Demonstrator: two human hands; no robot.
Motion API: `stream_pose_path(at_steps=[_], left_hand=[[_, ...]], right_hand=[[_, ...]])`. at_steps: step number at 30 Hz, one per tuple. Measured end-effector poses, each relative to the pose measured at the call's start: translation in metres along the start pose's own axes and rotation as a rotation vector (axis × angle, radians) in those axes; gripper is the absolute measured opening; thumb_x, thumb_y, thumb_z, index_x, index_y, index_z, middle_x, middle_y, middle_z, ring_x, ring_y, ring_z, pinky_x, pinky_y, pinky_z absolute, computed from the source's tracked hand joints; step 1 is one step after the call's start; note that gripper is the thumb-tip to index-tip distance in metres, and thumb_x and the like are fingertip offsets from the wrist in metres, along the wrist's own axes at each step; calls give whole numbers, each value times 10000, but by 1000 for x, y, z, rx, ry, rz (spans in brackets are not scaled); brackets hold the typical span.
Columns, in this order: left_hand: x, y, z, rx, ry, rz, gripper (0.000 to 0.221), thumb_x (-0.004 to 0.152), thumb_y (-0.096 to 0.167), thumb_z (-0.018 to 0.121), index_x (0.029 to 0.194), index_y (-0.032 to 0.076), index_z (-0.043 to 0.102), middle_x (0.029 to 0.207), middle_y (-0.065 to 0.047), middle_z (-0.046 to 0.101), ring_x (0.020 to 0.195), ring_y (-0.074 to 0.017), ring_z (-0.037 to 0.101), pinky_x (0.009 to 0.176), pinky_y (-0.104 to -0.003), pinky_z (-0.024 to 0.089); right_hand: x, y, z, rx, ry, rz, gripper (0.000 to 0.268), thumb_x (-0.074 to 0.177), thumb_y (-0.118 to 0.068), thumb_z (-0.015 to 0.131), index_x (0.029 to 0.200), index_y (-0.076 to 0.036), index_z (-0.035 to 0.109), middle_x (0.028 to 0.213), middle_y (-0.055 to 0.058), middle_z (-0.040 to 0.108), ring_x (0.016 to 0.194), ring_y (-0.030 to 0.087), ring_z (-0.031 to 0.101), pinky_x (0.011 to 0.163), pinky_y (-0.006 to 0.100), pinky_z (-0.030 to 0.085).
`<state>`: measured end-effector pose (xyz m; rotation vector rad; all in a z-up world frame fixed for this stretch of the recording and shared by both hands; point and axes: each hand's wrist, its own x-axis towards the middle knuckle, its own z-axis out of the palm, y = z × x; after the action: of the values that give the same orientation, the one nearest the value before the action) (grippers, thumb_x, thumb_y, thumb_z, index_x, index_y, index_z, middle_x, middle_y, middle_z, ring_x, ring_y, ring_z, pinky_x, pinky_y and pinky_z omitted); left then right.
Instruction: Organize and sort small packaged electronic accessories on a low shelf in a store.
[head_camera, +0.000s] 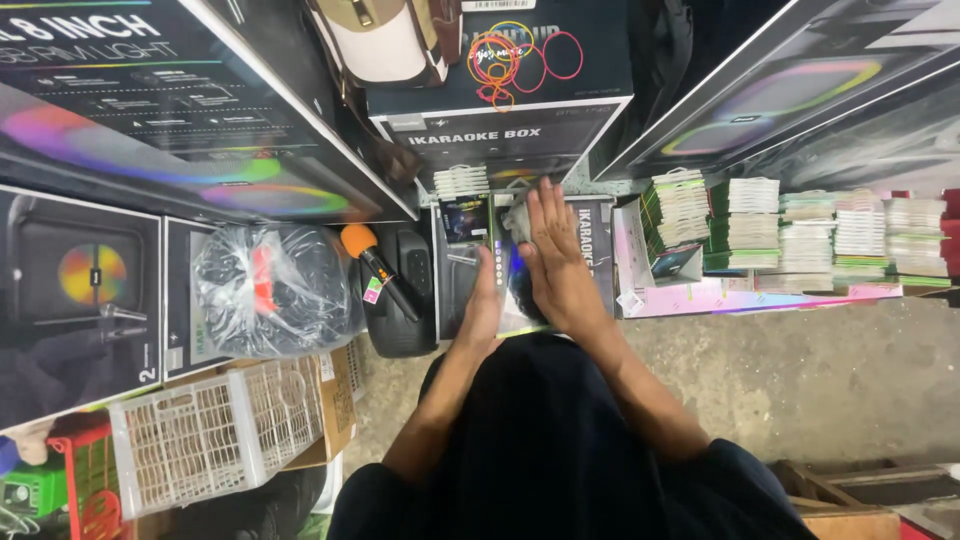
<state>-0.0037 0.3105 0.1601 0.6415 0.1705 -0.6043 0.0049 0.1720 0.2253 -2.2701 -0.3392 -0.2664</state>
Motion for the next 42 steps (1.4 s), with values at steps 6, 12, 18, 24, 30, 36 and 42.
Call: stream_pose_path(at_steps=[6, 12, 18, 24, 30, 36, 42], left_hand=[[-5, 3, -10, 288, 151, 13, 801, 1034, 616, 311, 1604, 56, 257, 1615, -48, 370, 1478, -137, 355, 1193, -314, 305], [-10, 17, -13, 227, 63, 72, 917, 987, 705, 213, 1621, 43, 224, 1651, -118, 326, 1513, -221, 326, 1214, -363, 298], [-23, 42, 0, 146, 57, 221, 932, 983, 733, 171, 1636, 70, 233, 1642, -126, 360, 1490, -251, 382, 1201, -390, 319], [-37, 59, 29, 113, 18, 296, 838, 1004, 678, 172, 1651, 146, 175, 1598, -136, 385, 1454, -278, 409, 1187, -426, 360], [-41, 56, 35, 277, 33, 427, 855, 1028, 666, 161, 1661, 91, 168, 1638, -118, 361, 1485, -239, 397, 1219, -381, 342], [-33, 49, 35, 198, 50, 313, 789, 1085, 589, 233, 1599, -2, 332, 1547, -197, 453, 1387, -297, 469, 1148, -422, 391], [-23, 21, 40, 393, 151, 176, 805, 1035, 629, 230, 1567, 38, 355, 1596, -132, 420, 1479, -232, 383, 1208, -374, 292]], right_hand=[[15, -35, 0, 107, 18, -2, 543, 1076, -90, 549, 1591, -46, 382, 1702, 201, 279, 1612, 410, 202, 1298, 452, 252], [17, -60, 4, 214, 1, -69, 523, 1016, -2, 603, 1523, -61, 493, 1669, 196, 334, 1585, 396, 249, 1279, 451, 290], [16, -58, 8, 238, -54, -132, 622, 866, 205, 494, 1411, -63, 624, 1582, 136, 510, 1558, 348, 382, 1279, 445, 343], [37, -62, -2, 137, 139, -192, 702, 775, 287, 443, 1373, -22, 643, 1544, 179, 528, 1541, 362, 381, 1298, 462, 302], [24, -66, -6, 119, 251, -106, 662, 800, 266, 494, 1363, -44, 652, 1540, 169, 540, 1508, 335, 452, 1239, 400, 413], [3, -77, -19, 127, 198, 44, 453, 965, 53, 621, 1411, -23, 596, 1573, 210, 477, 1512, 365, 391, 1183, 405, 424], [-11, -69, -19, 267, 214, 22, 395, 1043, -86, 604, 1424, 14, 574, 1595, 200, 453, 1542, 364, 366, 1228, 438, 358]])
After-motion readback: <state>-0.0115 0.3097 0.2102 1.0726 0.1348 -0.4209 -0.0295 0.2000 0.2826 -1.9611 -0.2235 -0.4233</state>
